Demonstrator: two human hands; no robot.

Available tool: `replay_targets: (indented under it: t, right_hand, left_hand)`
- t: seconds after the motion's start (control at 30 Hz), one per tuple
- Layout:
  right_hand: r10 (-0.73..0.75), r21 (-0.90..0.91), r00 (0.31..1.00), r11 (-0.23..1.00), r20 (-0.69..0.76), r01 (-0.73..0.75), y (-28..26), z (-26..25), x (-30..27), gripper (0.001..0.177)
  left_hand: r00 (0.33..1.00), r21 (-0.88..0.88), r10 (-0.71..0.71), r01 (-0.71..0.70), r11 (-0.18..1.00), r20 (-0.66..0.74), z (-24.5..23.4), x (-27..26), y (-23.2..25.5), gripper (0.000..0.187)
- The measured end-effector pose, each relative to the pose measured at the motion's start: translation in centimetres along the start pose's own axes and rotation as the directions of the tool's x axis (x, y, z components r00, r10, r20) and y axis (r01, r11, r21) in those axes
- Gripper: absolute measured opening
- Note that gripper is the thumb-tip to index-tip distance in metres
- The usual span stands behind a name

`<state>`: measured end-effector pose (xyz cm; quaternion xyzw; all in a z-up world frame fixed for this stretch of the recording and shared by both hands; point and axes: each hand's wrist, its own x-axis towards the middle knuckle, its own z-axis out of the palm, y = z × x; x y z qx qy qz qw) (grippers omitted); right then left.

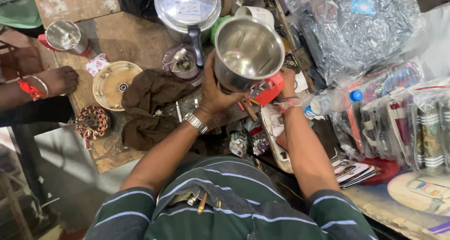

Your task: The person repairs a blender jar by hammering a metal part onto the jar base, cleaning the components with a cloth, and reassembling the blade assembly using a tool. They handle a metal jar, a blade unit, a cloth, and small metal components on a cluttered workshop table.

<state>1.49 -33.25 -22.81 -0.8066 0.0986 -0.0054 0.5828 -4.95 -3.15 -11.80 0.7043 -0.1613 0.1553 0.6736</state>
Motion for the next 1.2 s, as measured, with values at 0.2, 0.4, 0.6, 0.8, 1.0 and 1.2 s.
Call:
replay_targets:
  t: [0.2, 0.4, 0.6, 0.8, 1.0, 1.2]
  right_hand:
    - [0.114, 0.160, 0.976, 0.983, -0.185, -0.085, -8.3, -5.3, -5.7, 0.018]
    - [-0.292, -0.162, 0.854, 0.956, -0.431, 0.245, -20.1, -8.1, -15.1, 0.013]
    - [-0.561, -0.280, 0.675, 0.826, -0.478, 0.489, -28.4, -7.5, -24.0, 0.023]
    - [-0.740, -0.444, 0.662, 0.636, -0.119, 0.631, -31.0, -3.8, -27.0, 0.020]
    - [-0.712, -0.443, 0.702, 0.619, 0.034, 0.649, -31.6, 0.3, -25.5, 0.022]
    - [-0.752, -0.447, 0.659, 0.578, 0.033, 0.682, -31.0, 1.1, -24.3, 0.023]
  left_hand:
    - [0.996, -0.557, -0.085, 0.072, 0.828, 0.004, -3.2, 3.2, 1.4, 0.125]
    - [0.915, -0.932, -0.265, 0.343, 0.117, 0.304, -12.3, 3.6, 1.0, 0.094]
    - [0.826, -0.902, -0.411, 0.431, 0.016, 0.386, -13.9, 3.0, 0.7, 0.070]
    - [0.763, -0.901, -0.529, 0.434, -0.007, 0.372, -11.6, 1.2, 2.0, 0.055]
    - [0.734, -0.858, -0.558, 0.508, 0.071, 0.388, -9.6, 3.9, 3.4, 0.054]
    - [0.700, -0.821, -0.631, 0.546, 0.169, 0.335, -8.6, 4.9, 3.9, 0.050]
